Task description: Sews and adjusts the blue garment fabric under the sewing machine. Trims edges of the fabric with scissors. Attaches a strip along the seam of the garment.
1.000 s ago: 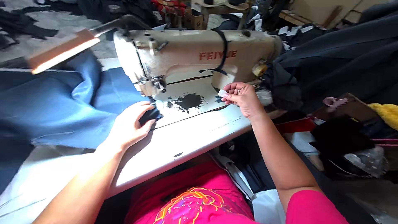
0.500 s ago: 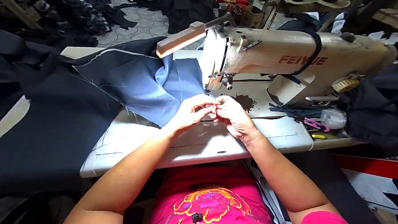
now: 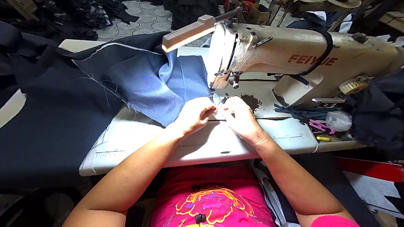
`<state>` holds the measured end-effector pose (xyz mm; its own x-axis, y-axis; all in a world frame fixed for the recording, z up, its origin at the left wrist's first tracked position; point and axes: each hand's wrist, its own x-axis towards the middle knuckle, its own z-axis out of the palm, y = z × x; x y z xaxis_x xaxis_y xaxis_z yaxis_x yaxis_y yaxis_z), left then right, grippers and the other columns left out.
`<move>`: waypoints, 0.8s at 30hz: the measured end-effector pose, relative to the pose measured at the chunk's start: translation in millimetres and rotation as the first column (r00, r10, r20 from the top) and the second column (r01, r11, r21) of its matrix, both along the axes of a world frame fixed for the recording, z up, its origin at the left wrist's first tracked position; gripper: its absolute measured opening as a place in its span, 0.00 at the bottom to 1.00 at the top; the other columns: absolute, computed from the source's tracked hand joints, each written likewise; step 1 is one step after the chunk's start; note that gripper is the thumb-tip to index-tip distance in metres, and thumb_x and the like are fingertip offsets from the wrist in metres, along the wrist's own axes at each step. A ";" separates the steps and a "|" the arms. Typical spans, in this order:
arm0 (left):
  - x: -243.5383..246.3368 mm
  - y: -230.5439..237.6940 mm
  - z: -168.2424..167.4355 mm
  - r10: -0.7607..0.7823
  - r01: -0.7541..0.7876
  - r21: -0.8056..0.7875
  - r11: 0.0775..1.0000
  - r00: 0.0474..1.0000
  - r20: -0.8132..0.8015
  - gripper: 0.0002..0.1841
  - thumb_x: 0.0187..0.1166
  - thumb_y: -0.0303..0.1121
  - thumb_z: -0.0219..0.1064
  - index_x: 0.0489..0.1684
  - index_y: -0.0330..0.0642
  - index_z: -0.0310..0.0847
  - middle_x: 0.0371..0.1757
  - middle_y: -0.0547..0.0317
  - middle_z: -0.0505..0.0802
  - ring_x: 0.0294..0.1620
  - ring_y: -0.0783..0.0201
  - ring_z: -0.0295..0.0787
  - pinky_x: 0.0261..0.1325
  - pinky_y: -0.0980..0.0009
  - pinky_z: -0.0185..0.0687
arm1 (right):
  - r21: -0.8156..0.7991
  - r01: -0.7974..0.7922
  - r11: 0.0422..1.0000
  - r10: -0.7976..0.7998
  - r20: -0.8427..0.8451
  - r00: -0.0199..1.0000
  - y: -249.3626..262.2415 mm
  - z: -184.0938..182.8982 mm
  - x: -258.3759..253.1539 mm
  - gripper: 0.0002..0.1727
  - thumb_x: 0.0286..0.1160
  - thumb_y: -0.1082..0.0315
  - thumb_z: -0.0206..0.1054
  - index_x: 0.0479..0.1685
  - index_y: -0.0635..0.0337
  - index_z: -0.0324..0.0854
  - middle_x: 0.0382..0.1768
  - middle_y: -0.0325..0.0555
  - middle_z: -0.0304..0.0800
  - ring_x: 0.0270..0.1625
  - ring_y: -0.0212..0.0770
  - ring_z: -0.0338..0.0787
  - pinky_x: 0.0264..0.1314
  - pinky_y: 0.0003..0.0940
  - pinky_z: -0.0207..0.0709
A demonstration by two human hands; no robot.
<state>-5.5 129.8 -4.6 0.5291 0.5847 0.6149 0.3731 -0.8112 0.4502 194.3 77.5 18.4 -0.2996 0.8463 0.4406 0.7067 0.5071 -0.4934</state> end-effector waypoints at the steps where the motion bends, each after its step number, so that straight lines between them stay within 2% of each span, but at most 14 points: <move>1: 0.0 -0.1 -0.2 0.005 -0.004 0.006 1.000 1.000 -0.012 0.10 0.80 0.27 0.64 0.37 0.37 0.93 0.36 0.52 0.93 0.42 0.59 0.91 0.50 0.64 0.84 | 0.040 -0.007 0.999 0.006 0.028 1.000 1.1 -1.6 -1.7 0.05 0.73 0.76 0.68 0.36 0.69 0.87 0.48 0.60 0.87 0.54 0.56 0.87 0.60 0.50 0.81; 4: 0.5 0.0 -1.0 0.003 -0.002 0.020 1.000 1.000 -0.028 0.10 0.80 0.27 0.64 0.35 0.38 0.93 0.33 0.52 0.92 0.40 0.59 0.90 0.47 0.64 0.83 | 0.085 -0.028 0.996 0.020 0.090 0.996 6.1 -5.9 -5.5 0.05 0.72 0.76 0.67 0.32 0.68 0.87 0.45 0.61 0.87 0.55 0.59 0.87 0.60 0.53 0.80; 6: 0.0 1.0 -1.9 0.007 -0.006 0.058 0.998 1.000 -0.017 0.09 0.79 0.27 0.65 0.38 0.37 0.94 0.37 0.50 0.93 0.43 0.57 0.91 0.51 0.63 0.84 | 0.080 -0.037 0.996 0.031 0.070 0.997 8.8 -6.2 -6.0 0.06 0.71 0.76 0.67 0.31 0.69 0.87 0.41 0.60 0.88 0.51 0.57 0.88 0.57 0.51 0.81; 8: -2.0 4.9 -3.1 0.027 -0.022 0.145 0.989 0.999 -0.034 0.12 0.74 0.25 0.66 0.48 0.33 0.93 0.49 0.43 0.94 0.55 0.48 0.91 0.61 0.57 0.84 | 0.014 0.012 1.000 -0.012 0.008 1.000 12.3 -2.9 -4.7 0.06 0.71 0.76 0.68 0.31 0.71 0.87 0.38 0.61 0.89 0.46 0.54 0.90 0.52 0.47 0.82; 10: -5.1 9.1 -5.2 0.071 -0.046 0.159 0.986 0.985 -0.159 0.21 0.67 0.25 0.67 0.60 0.28 0.87 0.64 0.36 0.91 0.69 0.41 0.86 0.74 0.49 0.79 | -0.159 0.099 0.982 -0.107 -0.040 0.993 16.2 1.5 3.2 0.08 0.75 0.72 0.70 0.35 0.71 0.89 0.41 0.61 0.90 0.47 0.52 0.90 0.53 0.47 0.82; 12: -4.3 9.8 -7.9 0.128 -0.093 0.132 0.987 0.948 -0.292 0.26 0.62 0.25 0.69 0.64 0.26 0.84 0.67 0.36 0.88 0.71 0.40 0.85 0.72 0.48 0.80 | -0.278 0.155 0.948 -0.186 -0.090 0.978 25.0 -1.5 16.2 0.09 0.75 0.70 0.73 0.36 0.69 0.90 0.42 0.57 0.91 0.48 0.48 0.89 0.55 0.46 0.81; 13: -2.8 9.5 -9.4 0.145 -0.112 0.115 0.987 0.930 -0.337 0.23 0.64 0.25 0.69 0.61 0.25 0.85 0.65 0.36 0.90 0.67 0.40 0.88 0.66 0.47 0.83 | -0.295 0.171 0.940 -0.213 -0.119 0.970 31.9 -6.6 23.3 0.09 0.73 0.69 0.75 0.34 0.69 0.90 0.40 0.55 0.91 0.46 0.45 0.88 0.54 0.44 0.80; 16: -0.5 12.8 -17.4 0.162 -0.117 0.150 0.982 0.928 -0.336 0.10 0.69 0.22 0.66 0.42 0.28 0.89 0.48 0.38 0.94 0.52 0.40 0.94 0.52 0.45 0.88 | -0.391 0.198 0.899 -0.274 -0.151 0.950 42.3 -10.1 35.4 0.08 0.71 0.70 0.76 0.31 0.68 0.91 0.39 0.52 0.91 0.46 0.42 0.87 0.54 0.44 0.79; 18: 0.4 16.3 -15.7 0.178 -0.138 0.140 0.980 0.925 -0.335 0.07 0.72 0.22 0.65 0.35 0.29 0.90 0.40 0.39 0.94 0.44 0.41 0.95 0.46 0.45 0.88 | -0.425 0.191 0.885 -0.285 -0.169 0.944 45.8 -10.1 37.5 0.08 0.69 0.70 0.77 0.27 0.65 0.90 0.35 0.48 0.90 0.42 0.39 0.86 0.50 0.43 0.78; 20: -0.4 20.2 -5.1 0.202 -0.192 0.062 0.979 0.925 -0.321 0.07 0.74 0.22 0.64 0.36 0.30 0.89 0.34 0.41 0.93 0.39 0.43 0.95 0.41 0.45 0.86 | -0.475 0.174 0.862 -0.295 -0.194 0.936 48.1 -6.6 34.1 0.09 0.69 0.69 0.78 0.25 0.64 0.89 0.33 0.46 0.88 0.40 0.36 0.84 0.47 0.40 0.78; 22: -4.4 25.5 7.0 0.192 -0.211 -0.051 0.976 0.949 -0.250 0.08 0.76 0.20 0.63 0.47 0.29 0.84 0.32 0.40 0.92 0.35 0.41 0.93 0.39 0.43 0.85 | -0.513 0.138 0.847 -0.290 -0.229 0.929 52.7 -4.5 28.8 0.07 0.69 0.70 0.78 0.27 0.64 0.89 0.34 0.46 0.87 0.41 0.38 0.84 0.49 0.40 0.77; 23: -7.0 28.9 9.3 0.179 -0.199 -0.078 0.977 0.961 -0.212 0.08 0.77 0.19 0.61 0.49 0.29 0.81 0.33 0.41 0.92 0.34 0.42 0.93 0.39 0.44 0.85 | -0.519 0.116 0.847 -0.275 -0.242 0.930 55.0 -4.4 25.4 0.07 0.69 0.70 0.78 0.27 0.64 0.90 0.35 0.47 0.88 0.42 0.38 0.85 0.50 0.40 0.78; 24: -9.6 33.1 8.2 0.158 -0.173 -0.073 0.982 0.971 -0.177 0.07 0.77 0.19 0.60 0.46 0.29 0.81 0.33 0.42 0.91 0.34 0.44 0.91 0.39 0.46 0.85 | -0.524 0.097 0.846 -0.261 -0.250 0.932 57.7 -4.8 21.2 0.07 0.69 0.69 0.77 0.28 0.64 0.90 0.36 0.47 0.89 0.42 0.39 0.85 0.50 0.41 0.79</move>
